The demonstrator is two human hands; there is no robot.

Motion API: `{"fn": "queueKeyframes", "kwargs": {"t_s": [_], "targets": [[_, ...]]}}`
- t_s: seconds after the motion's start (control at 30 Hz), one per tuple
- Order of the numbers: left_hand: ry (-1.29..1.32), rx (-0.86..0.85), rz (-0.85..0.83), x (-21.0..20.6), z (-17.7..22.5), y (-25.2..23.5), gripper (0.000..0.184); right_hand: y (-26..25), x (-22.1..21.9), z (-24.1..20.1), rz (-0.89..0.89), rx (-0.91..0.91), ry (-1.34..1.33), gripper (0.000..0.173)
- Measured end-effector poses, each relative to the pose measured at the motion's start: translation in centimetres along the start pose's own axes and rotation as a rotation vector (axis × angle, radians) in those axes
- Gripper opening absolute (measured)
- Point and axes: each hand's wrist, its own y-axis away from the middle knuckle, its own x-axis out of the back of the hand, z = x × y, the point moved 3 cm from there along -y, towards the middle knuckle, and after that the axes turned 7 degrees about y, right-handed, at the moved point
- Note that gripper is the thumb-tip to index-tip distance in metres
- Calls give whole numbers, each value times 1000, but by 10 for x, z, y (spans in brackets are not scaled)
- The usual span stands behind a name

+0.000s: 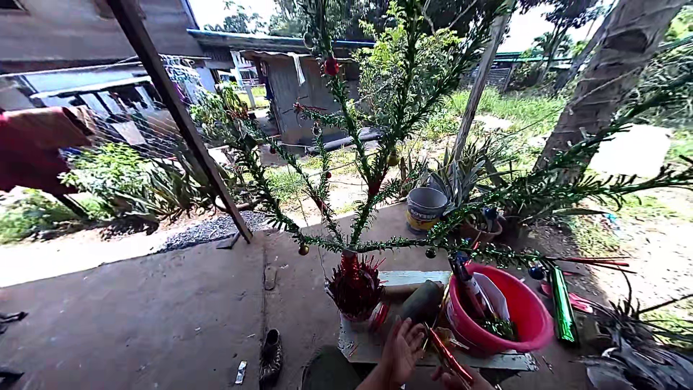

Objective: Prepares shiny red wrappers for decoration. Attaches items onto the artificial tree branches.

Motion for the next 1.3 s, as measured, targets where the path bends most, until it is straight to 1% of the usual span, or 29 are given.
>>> {"fn": "queueKeyframes", "kwargs": {"t_s": [0.03,0.07,0.1,0.13,0.17,0.2,0.23,0.27,0.33,0.4,0.47,0.5,0.57,0.63,0.67,0.7,0.73,0.8,0.83,0.87,0.93,1.0,1.07,1.1,1.13,1.17,1.2,1.23,1.3], "targets": [[10,15,-209,-9,-1,13,76,-6,-3,5,-35,5,-88,40],[28,4,-382,-15,0,23,81,-11,-7,10,-79,13,-178,49],[49,-24,-500,-18,2,31,83,-15,-11,11,-133,32,-248,54],[47,-51,-559,-22,7,38,75,-19,-16,10,-193,64,-307,52],[46,-81,-564,-23,12,44,60,-23,-20,8,-263,96,-364,49],[49,-107,-545,-23,18,49,43,-26,-24,5,-322,128,-415,47],[51,-127,-514,-23,22,53,33,-27,-28,1,-373,155,-458,46],[56,-139,-479,-23,26,57,30,-27,-33,-3,-413,174,-501,46],[89,-143,-408,-24,30,64,30,-26,-42,-9,-475,189,-562,47],[183,-140,-396,-22,32,69,30,-21,-47,-11,-524,194,-570,48],[297,-155,-391,-21,39,72,29,-16,-46,-11,-553,198,-462,51],[347,-174,-355,-20,45,74,30,-13,-44,-11,-549,196,-375,56],[395,-245,-231,-17,62,76,36,-6,-40,-9,-542,160,-214,64],[385,-367,-87,-7,87,79,36,1,-34,-13,-535,111,-51,69],[361,-441,-28,1,103,82,34,3,-30,-18,-522,94,26,69],[315,-515,30,9,122,87,31,5,-25,-26,-493,93,104,65],[246,-593,88,19,142,94,30,6,-18,-35,-456,103,171,56],[68,-753,173,42,186,113,30,4,-4,-65,-364,117,303,41],[-5,-835,198,53,210,124,32,1,3,-84,-321,123,370,37],[-66,-912,242,61,237,136,33,-2,9,-107,-278,136,445,37],[-155,-1037,344,66,292,162,35,-13,16,-159,-169,198,619,47],[-217,-1118,340,57,345,192,40,-26,14,-216,-46,304,814,53],[-358,-1197,299,34,393,220,41,-41,5,-275,48,445,945,51],[-501,-1235,319,17,415,231,36,-52,0,-300,79,520,975,46],[-702,-1263,396,-3,436,239,28,-65,-5,-322,100,594,991,42],[-917,-1267,486,-23,457,242,23,-80,-10,-342,104,648,994,42],[-1071,-1224,566,-42,476,239,27,-96,-15,-359,92,674,984,43],[-1174,-1146,591,-59,492,231,31,-113,-19,-375,62,690,972,44],[-1269,-998,552,-79,521,205,26,-146,-30,-399,-24,665,919,39]]}}
